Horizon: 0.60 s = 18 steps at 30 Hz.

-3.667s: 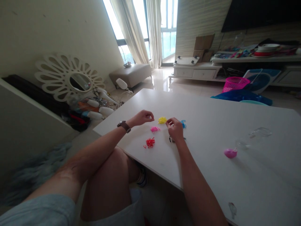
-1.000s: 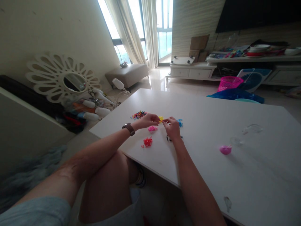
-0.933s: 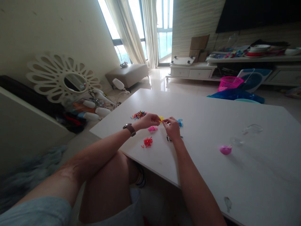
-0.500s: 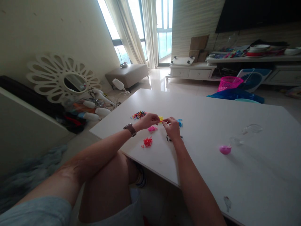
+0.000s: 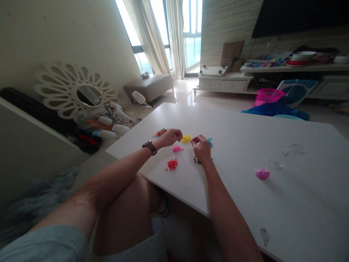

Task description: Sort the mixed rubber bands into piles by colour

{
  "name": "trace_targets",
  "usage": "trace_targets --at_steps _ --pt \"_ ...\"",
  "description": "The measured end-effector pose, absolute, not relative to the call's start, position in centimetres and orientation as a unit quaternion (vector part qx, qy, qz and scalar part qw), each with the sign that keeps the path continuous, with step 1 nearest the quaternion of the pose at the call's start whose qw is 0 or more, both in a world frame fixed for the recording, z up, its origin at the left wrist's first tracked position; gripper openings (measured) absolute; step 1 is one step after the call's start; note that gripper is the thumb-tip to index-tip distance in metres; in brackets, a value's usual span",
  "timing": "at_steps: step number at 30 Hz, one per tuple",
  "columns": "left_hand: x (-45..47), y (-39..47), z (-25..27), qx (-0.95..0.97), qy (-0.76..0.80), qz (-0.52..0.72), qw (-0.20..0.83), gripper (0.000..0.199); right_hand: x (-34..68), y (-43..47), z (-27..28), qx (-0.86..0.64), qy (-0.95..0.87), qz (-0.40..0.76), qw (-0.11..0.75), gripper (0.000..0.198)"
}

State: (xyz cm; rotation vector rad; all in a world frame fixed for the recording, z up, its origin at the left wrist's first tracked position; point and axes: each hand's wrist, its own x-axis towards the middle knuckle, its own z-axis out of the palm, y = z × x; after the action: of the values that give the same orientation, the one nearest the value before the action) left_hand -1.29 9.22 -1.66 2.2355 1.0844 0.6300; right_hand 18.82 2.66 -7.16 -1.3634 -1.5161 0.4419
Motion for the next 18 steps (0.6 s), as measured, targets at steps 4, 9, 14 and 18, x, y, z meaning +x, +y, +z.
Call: trace_targets --at_steps 4,9,14,18 --pt "-2.4 9.6 -1.5 0.822 0.428 0.247 0.284 0.008 19.2 2.7 -7.1 -0.574 -0.616 0.172 0.512 0.011" --pt "-1.6 8.4 -1.7 0.843 0.389 0.229 0.293 0.007 18.0 2.8 -7.5 -0.545 -0.645 0.180 0.504 0.009" --pt "-0.8 7.8 -1.7 0.863 0.368 0.212 0.273 0.008 17.8 2.8 -7.8 -0.512 -0.656 0.192 0.520 0.009" --pt "-1.6 8.4 -2.1 0.843 0.391 0.221 0.295 0.006 17.9 2.8 -7.9 -0.505 -0.656 0.195 0.525 0.009"
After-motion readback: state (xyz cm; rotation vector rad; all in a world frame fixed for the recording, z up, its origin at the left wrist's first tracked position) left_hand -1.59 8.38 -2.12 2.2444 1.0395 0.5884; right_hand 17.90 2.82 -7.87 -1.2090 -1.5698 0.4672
